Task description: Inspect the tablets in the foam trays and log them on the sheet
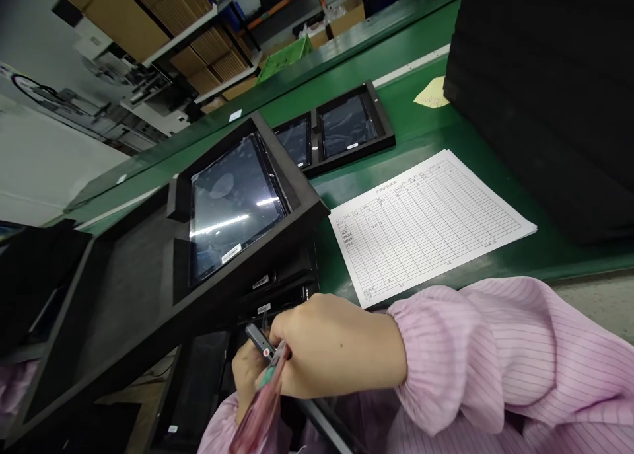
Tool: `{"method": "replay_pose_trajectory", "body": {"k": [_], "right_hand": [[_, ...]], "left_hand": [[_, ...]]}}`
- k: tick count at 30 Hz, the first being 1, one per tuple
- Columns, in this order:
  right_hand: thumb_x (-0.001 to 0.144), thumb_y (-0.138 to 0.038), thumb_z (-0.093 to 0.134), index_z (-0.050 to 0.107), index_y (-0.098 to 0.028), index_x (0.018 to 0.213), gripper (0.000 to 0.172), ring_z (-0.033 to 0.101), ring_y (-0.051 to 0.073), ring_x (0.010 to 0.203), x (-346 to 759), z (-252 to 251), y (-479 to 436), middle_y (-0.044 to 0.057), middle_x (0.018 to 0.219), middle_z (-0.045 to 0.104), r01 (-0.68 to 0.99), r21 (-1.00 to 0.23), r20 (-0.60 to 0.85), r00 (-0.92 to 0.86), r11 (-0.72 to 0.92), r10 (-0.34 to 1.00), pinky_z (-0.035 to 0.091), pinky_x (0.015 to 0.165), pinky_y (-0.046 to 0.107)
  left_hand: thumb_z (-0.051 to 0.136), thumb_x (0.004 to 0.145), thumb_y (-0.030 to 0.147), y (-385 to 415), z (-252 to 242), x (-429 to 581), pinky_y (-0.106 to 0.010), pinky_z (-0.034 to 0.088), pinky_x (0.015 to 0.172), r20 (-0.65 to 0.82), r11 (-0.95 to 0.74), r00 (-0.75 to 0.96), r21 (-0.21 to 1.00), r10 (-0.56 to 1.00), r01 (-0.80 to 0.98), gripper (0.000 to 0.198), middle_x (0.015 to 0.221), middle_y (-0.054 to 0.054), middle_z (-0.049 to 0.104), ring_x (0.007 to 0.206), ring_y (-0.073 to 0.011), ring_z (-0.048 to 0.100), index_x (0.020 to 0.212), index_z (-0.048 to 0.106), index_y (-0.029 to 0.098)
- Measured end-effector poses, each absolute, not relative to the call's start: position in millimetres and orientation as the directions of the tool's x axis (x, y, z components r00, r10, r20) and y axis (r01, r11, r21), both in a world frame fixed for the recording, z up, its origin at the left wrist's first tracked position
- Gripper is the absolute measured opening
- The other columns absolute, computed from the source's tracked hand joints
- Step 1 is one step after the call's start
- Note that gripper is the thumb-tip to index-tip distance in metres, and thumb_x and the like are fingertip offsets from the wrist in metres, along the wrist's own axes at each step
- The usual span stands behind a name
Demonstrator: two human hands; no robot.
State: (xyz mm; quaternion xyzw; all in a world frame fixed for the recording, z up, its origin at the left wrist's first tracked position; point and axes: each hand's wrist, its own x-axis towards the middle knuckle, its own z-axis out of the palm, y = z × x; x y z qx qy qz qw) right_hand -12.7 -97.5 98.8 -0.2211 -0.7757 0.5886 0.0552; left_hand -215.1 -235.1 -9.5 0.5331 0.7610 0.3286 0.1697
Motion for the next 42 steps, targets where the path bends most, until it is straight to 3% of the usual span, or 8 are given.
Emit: {"method": "replay_pose_trajectory", "body": {"k": [7, 12, 16, 22, 26, 29, 37, 42], "right_hand": [[0.076, -0.028, 0.061, 0.050, -0.015, 0.061, 0.023, 0.013, 0.006, 0.041, -5, 99, -118, -0.006, 0.046, 0.033, 0.364, -0.647, 0.049, -0.857, 0.670, 0.512, 0.007, 0.042, 0.024], [0.072, -0.024, 0.059, 0.047, -0.017, 0.057, 0.020, 0.022, 0.009, 0.039, -3, 93, -127, -0.003, 0.043, 0.038, 0.415, -0.537, 0.216, -0.774, 0.734, 0.595, 0.006, 0.041, 0.025], [0.071, -0.020, 0.055, 0.045, -0.017, 0.056, 0.018, 0.027, 0.008, 0.038, -6, 83, -133, -0.003, 0.044, 0.040, 0.362, -0.561, 0.291, -0.756, 0.745, 0.586, 0.012, 0.040, 0.024], [0.077, -0.022, 0.057, 0.046, -0.015, 0.060, 0.022, 0.030, 0.007, 0.042, -8, 77, -130, -0.005, 0.048, 0.035, 0.288, -0.724, 0.196, -0.785, 0.627, 0.588, 0.019, 0.042, 0.022], [0.073, -0.024, 0.073, 0.053, -0.014, 0.071, 0.023, 0.034, 0.003, 0.043, -5, 81, -118, -0.009, 0.051, 0.038, 0.213, -0.929, -0.031, -0.860, 0.303, 0.509, 0.025, 0.044, 0.015], [0.074, -0.023, 0.074, 0.057, -0.015, 0.081, 0.020, 0.038, 0.003, 0.045, -4, 80, -113, -0.009, 0.053, 0.042, 0.183, -0.973, -0.107, -0.902, 0.145, 0.419, 0.029, 0.046, 0.013], [0.073, -0.021, 0.075, 0.059, -0.013, 0.079, 0.019, 0.037, 0.003, 0.045, -9, 79, -116, -0.009, 0.051, 0.038, 0.134, -0.984, -0.076, -0.915, 0.120, 0.396, 0.029, 0.045, 0.013], [0.074, -0.023, 0.072, 0.060, -0.017, 0.085, 0.018, 0.049, 0.008, 0.052, -5, 86, -117, -0.006, 0.060, 0.052, 0.230, -0.961, -0.150, -0.901, 0.155, 0.408, 0.037, 0.050, 0.016]], "left_hand": [[0.034, 0.085, 0.065, -240, -4, -213, -0.025, 0.036, 0.045, 0.237, 0.086, -0.341, 0.696, 0.910, 0.712, 0.060, 0.048, 0.000, 0.049, 0.044, -0.0127, 0.046, 0.050, 0.046, 0.017], [0.032, 0.087, 0.063, -243, -7, -214, -0.025, 0.035, 0.045, 0.265, 0.045, -0.284, 0.654, 0.921, 0.755, 0.059, 0.050, 0.001, 0.049, 0.044, -0.0125, 0.046, 0.057, 0.052, 0.017], [0.032, 0.086, 0.064, -247, -12, -219, -0.025, 0.036, 0.045, 0.249, 0.073, -0.303, 0.649, 0.920, 0.757, 0.059, 0.054, -0.001, 0.054, 0.049, -0.0146, 0.051, 0.053, 0.049, 0.018], [0.038, 0.081, 0.069, -243, -12, -217, -0.026, 0.034, 0.043, 0.184, 0.114, -0.360, 0.737, 0.915, 0.666, 0.062, 0.050, -0.001, 0.051, 0.045, -0.0143, 0.047, 0.047, 0.044, 0.018], [0.035, 0.080, 0.072, -233, -19, -215, -0.025, 0.031, 0.041, 0.145, 0.116, -0.388, 0.810, 0.910, 0.575, 0.063, 0.045, 0.001, 0.044, 0.042, -0.0126, 0.040, 0.049, 0.047, 0.017], [0.032, 0.080, 0.072, -229, -29, -216, -0.025, 0.031, 0.041, 0.118, 0.135, -0.417, 0.837, 0.901, 0.530, 0.064, 0.046, 0.001, 0.042, 0.043, -0.0123, 0.038, 0.052, 0.047, 0.017], [0.035, 0.083, 0.062, -233, -34, -216, -0.025, 0.029, 0.044, 0.075, 0.147, -0.425, 0.873, 0.902, 0.466, 0.056, 0.046, 0.002, 0.037, 0.043, -0.0115, 0.034, 0.049, 0.040, 0.018], [0.033, 0.083, 0.067, -223, -29, -213, -0.025, 0.028, 0.044, 0.095, 0.108, -0.399, 0.883, 0.912, 0.458, 0.060, 0.045, 0.002, 0.038, 0.044, -0.0116, 0.035, 0.049, 0.041, 0.018]]}}
